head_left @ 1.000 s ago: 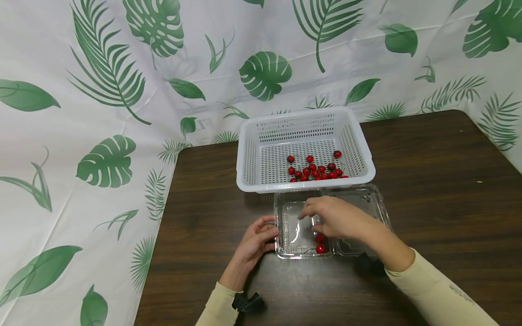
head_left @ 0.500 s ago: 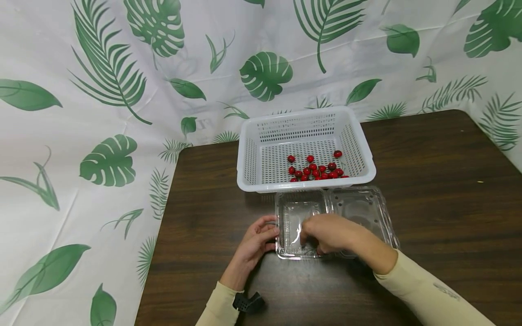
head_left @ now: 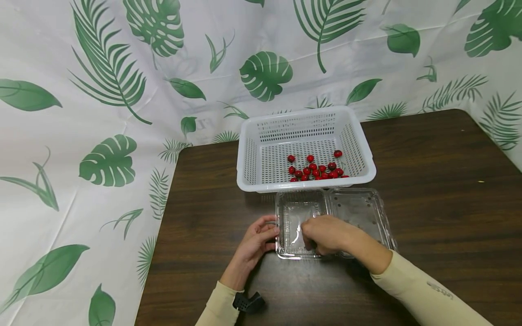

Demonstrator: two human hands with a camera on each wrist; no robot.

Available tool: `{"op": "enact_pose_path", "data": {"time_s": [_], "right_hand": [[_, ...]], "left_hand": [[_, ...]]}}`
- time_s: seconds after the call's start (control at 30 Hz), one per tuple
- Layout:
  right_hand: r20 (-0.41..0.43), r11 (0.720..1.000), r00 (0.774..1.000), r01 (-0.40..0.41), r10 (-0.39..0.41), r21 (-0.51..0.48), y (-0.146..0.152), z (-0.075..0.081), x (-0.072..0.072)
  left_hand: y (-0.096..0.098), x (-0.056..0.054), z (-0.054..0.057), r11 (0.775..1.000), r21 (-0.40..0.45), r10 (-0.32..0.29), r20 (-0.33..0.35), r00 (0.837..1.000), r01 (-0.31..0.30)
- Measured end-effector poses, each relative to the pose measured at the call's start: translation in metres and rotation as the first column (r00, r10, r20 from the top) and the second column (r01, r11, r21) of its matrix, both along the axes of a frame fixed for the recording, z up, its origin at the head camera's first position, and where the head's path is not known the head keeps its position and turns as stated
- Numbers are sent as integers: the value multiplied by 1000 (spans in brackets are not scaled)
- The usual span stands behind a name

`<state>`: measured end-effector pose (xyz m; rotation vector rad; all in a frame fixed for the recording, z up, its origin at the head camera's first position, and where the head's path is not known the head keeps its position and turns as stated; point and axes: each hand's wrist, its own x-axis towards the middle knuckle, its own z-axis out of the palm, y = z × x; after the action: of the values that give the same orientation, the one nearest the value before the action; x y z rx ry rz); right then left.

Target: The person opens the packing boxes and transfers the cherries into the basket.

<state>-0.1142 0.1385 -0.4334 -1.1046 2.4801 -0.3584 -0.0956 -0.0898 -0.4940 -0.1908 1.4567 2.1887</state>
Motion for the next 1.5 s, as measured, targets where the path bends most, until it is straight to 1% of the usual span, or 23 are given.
{"op": "enact_pose_path", "data": {"time_s": [0.17, 0.3, 0.37, 0.47, 0.57, 0.67, 0.73, 0.87, 0.97, 1.2, 1.4, 1.5], "right_hand": [[38, 1000, 999, 23, -23, -1, 0, 0, -1], [65, 999, 997, 32, -31, -24, 0, -2, -3], [40, 998, 999, 24, -22, -50, 0, -4, -5], [-41, 994, 999, 2, -6, -113, 1, -9, -7], [-143, 983, 990, -24, -2, -183, 0, -16, -10], [-195, 974, 981, -24, -21, -226, -1, -21, -12], [-200, 971, 979, -17, -32, -239, -2, -23, -13], [-191, 973, 980, 2, -48, -232, -3, -25, -12], [-200, 973, 978, 6, -54, -231, -4, -27, -12], [-240, 968, 969, -9, -53, -250, -5, -30, -13], [-290, 960, 956, -30, -54, -277, -4, -31, -13], [-326, 953, 943, -36, -67, -301, -4, -30, -14]], "left_hand": [[0, 0, -1, 1000, -3, -1, -1, 1000, 1], [0, 0, -1, 1000, -6, -3, -2, 1000, 3], [0, 0, -1, 1000, -8, -5, -3, 1000, 5], [0, 0, -2, 1000, -7, -3, -2, 1000, 3], [0, 0, -2, 1000, -1, -1, -1, 1000, 1], [0, 0, -2, 1000, 3, -1, 1, 1000, 1], [0, 0, -2, 1000, 3, -1, 1, 1000, 1], [0, -1, -3, 1000, 3, -4, -1, 1000, 4], [0, -1, -3, 1000, 6, -4, -3, 1000, 4], [0, -1, -3, 1000, 10, 0, -2, 1000, 0], [-1, -1, -4, 1000, 11, -3, -6, 1000, 4], [-1, -1, -4, 1000, 13, -4, -4, 1000, 4]]}}
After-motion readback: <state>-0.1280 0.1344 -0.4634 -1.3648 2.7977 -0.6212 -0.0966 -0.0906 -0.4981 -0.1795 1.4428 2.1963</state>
